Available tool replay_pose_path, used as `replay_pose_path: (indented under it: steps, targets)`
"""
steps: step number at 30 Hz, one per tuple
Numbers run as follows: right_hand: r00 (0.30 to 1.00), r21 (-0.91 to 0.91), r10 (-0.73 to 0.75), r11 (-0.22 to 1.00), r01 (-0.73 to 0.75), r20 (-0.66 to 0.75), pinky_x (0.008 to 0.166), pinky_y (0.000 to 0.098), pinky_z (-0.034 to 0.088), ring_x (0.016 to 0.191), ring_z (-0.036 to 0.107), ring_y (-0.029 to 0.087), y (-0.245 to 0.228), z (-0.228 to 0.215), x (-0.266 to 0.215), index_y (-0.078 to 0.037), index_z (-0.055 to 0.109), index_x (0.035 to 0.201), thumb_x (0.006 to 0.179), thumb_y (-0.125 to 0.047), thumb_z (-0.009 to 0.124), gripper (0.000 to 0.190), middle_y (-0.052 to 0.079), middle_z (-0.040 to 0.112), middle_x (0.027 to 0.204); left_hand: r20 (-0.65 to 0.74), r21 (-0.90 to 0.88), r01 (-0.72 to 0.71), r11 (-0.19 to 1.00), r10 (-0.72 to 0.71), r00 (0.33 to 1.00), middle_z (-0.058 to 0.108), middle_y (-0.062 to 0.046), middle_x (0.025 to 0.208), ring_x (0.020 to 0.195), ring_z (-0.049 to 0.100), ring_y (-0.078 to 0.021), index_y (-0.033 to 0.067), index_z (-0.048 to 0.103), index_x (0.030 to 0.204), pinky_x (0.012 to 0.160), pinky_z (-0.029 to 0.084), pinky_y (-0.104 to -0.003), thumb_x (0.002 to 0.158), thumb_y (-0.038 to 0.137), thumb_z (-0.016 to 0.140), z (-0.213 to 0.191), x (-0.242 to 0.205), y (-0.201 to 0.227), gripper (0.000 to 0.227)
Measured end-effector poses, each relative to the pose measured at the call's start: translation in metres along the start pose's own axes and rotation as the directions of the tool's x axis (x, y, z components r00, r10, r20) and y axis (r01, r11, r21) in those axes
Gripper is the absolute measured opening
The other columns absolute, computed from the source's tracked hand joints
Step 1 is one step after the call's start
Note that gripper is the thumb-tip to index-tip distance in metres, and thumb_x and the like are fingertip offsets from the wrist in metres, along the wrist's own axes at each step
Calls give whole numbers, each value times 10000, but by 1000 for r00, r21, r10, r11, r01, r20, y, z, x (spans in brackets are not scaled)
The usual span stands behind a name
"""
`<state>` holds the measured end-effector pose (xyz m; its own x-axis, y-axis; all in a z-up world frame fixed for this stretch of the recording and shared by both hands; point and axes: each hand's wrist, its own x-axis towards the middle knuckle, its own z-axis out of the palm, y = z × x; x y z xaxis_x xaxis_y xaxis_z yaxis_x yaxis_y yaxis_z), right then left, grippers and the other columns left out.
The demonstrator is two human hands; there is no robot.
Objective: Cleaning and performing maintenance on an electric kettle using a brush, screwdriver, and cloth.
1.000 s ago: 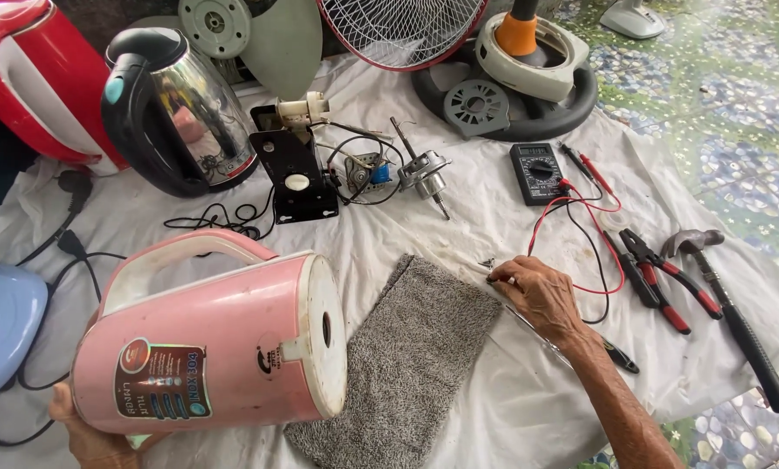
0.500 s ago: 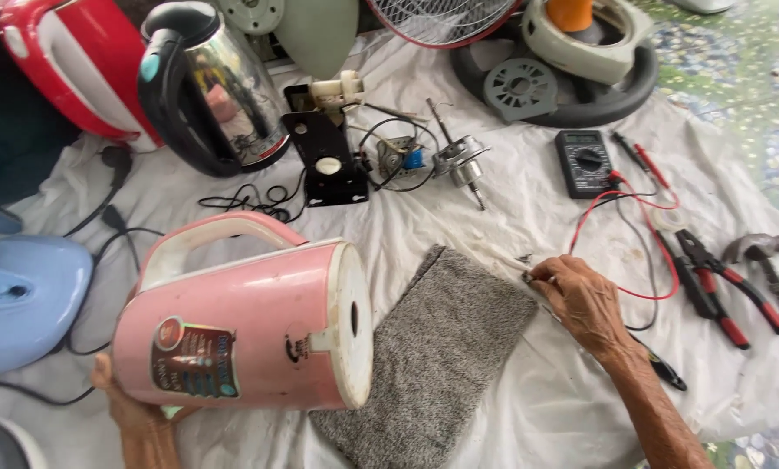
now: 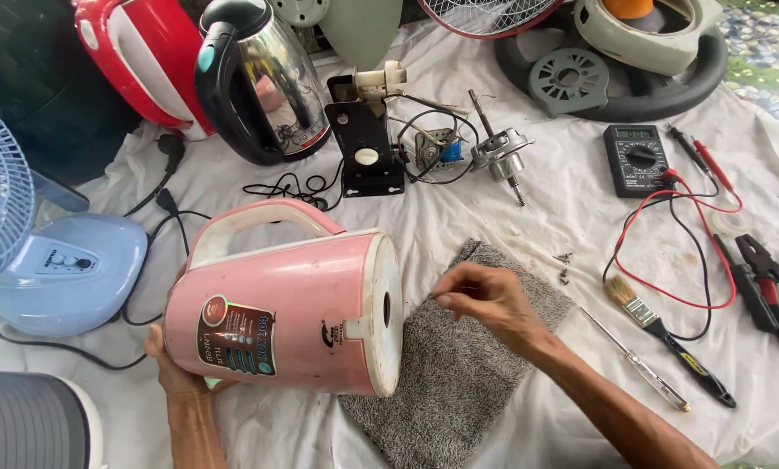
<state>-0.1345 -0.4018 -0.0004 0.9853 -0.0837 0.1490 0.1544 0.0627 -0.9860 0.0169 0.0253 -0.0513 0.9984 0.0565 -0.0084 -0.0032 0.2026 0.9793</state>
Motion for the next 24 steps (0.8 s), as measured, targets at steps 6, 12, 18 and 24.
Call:
replay_pose_path:
  steps: [6,12,18,24]
  targets:
    - [995,238,61,968,-78,75,598,246,574,646,614,104,8,41,28,-64,742,918,800,-175,801,173,35,712,763,85,0,-11,1000,11,996,506,-101,1520,1320,476,-219,91,434,1542,1066,380,-359,791,688,408,26,-13,29,959]
    - [982,282,172,949,-143,-80,552,242,554,733,612,147,47,55,39,39,714,945,827,-87,821,204,99,661,760,-136,-151,33,988,-53,989,600,-93,1253,1069,566,-161,119,561,1290,920,494,-304,827,639,588,14,0,6,697]
    - [976,341,208,924,-174,-65,543,223,539,745,611,142,56,53,43,5,705,941,823,-117,832,212,58,619,753,-428,-295,69,953,-196,882,725,-91,905,773,687,-96,138,729,982,749,634,-261,834,600,831,1,16,-19,496]
    - [980,266,145,958,-104,-140,550,268,562,717,611,164,40,61,37,39,709,903,833,-87,827,186,106,640,728,-490,-264,104,959,-227,841,730,-98,929,815,692,-102,130,738,1002,767,636,-263,783,619,849,52,-10,30,547]
